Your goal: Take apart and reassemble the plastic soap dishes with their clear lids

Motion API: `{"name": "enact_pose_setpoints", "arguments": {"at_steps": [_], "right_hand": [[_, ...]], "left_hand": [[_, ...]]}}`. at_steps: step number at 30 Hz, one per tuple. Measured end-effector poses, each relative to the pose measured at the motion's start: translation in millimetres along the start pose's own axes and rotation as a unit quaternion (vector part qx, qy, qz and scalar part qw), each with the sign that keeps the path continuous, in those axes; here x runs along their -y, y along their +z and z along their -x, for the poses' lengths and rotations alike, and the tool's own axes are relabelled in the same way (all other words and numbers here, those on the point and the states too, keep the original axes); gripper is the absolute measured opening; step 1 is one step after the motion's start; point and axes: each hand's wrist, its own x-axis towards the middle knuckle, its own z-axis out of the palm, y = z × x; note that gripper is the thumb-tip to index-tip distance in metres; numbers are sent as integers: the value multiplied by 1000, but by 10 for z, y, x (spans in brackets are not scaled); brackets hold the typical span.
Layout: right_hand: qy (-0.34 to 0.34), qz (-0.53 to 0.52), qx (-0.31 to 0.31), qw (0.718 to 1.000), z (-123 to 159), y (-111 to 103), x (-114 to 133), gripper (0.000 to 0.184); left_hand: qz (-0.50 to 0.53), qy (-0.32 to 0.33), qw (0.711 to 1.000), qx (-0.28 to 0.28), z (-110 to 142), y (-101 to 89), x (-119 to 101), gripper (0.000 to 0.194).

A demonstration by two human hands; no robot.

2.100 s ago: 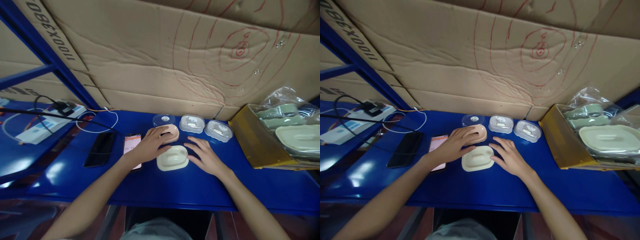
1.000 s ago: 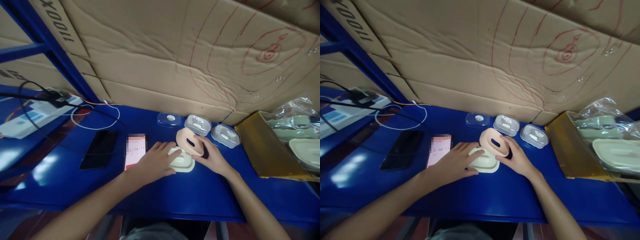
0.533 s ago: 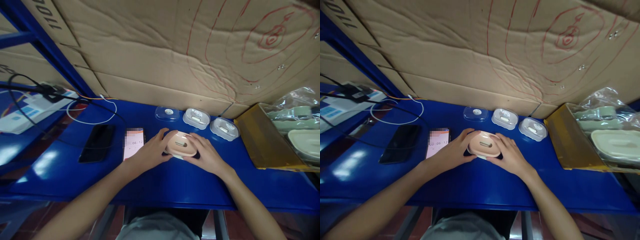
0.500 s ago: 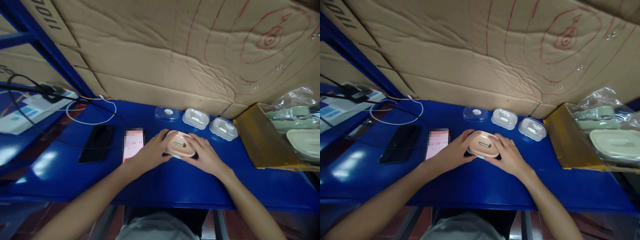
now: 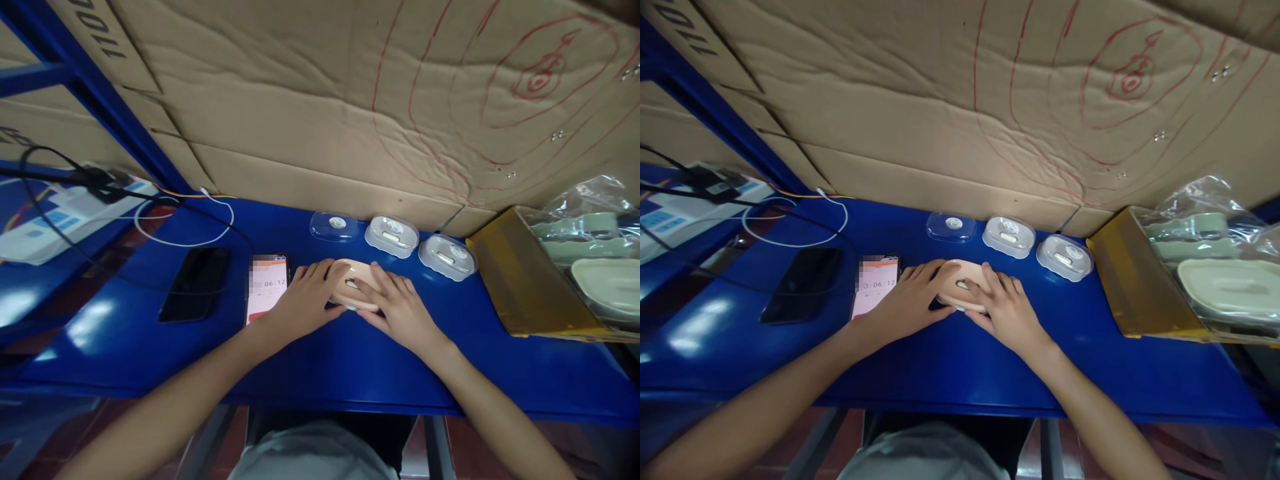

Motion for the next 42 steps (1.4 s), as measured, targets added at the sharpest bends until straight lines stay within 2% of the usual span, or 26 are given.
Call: {"name": "enact_pose_setpoints", "arguments": {"at_steps": [14,19,22,29,34,38,42], "right_hand": [[-13,44,-63,997,1,134,31,58],[-22,67,-93,993,-9,133,62,52],[-37,63,-100,992,-33,91,80,43],[-106,84,-161,978,-65,94,91,27],[-123,92,-132,979,-53,185,71,28],[-112,7,-93,989,-78,145,8,27],[-109,-72,-74,989,-85,94,-93,33]], "left_hand": [[-92,14,996,-4,-6,66,88,66],[-106,16,994,8,-10,84,114,65],[-119,19,993,5,-10,74,110,64],[-158,29,987,3,-23,23,73,64],[-156,50,986,-4,-19,12,59,57],[-113,61,992,0,-56,-47,120,53],[-77,49,996,-14,-367,-235,289,42]]}}
